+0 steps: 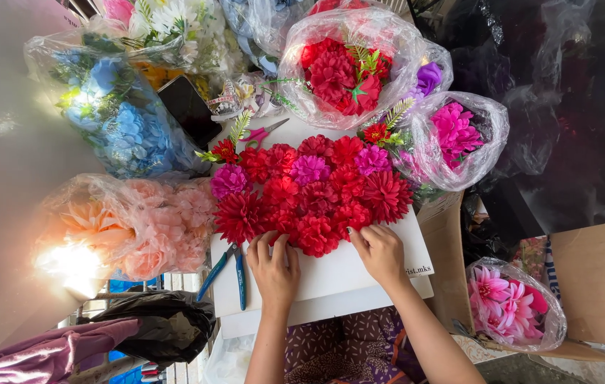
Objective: The person arranges red and pink artificial flowers on a white rectangular board. They use their hands to position and adjust the flowers to create a dense floral display. A pair of pliers is visible on the board but is not used during the clip.
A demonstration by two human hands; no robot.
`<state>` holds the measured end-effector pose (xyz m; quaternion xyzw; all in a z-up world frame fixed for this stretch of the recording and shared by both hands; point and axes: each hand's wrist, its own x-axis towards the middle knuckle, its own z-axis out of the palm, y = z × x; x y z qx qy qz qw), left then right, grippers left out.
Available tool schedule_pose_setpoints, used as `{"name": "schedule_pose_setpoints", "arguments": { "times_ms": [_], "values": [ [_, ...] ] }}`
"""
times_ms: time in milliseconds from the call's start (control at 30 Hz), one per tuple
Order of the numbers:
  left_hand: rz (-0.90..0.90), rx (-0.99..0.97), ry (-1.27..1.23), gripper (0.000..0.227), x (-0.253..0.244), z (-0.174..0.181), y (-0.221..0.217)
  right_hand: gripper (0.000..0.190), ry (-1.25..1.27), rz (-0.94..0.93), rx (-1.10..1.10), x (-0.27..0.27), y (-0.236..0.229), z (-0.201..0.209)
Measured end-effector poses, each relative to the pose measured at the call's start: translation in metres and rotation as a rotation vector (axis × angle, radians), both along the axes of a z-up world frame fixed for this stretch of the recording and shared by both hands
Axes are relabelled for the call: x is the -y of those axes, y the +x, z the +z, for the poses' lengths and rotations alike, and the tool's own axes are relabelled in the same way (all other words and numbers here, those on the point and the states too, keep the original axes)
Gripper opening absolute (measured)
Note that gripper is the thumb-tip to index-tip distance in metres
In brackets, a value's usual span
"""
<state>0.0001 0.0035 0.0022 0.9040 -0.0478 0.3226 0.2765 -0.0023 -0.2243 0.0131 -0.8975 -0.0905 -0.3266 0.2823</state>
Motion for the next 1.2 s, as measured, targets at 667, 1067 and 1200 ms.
{"name": "schedule_pose_setpoints", "arguments": {
  "times_ms": [667,1067,1200],
  "values": [
    [-0.086,0.111,0.007,0.024,0.017,0.049,0.027,0.043,0.093,0.029,-0.057,0.002,-0.001,0.007],
    [-0.220,-0.397,0.242,0.028,0.057,0.042,0.132,0.039,0.135,-0.002,-0.048,0.006,0.000,-0.002],
    [-0.197,-0.562,0.394,0.033,0.068,0.018,0.142,0.036,0.144,0.010,-0.052,0.006,-0.001,-0.001]
  ]
}}
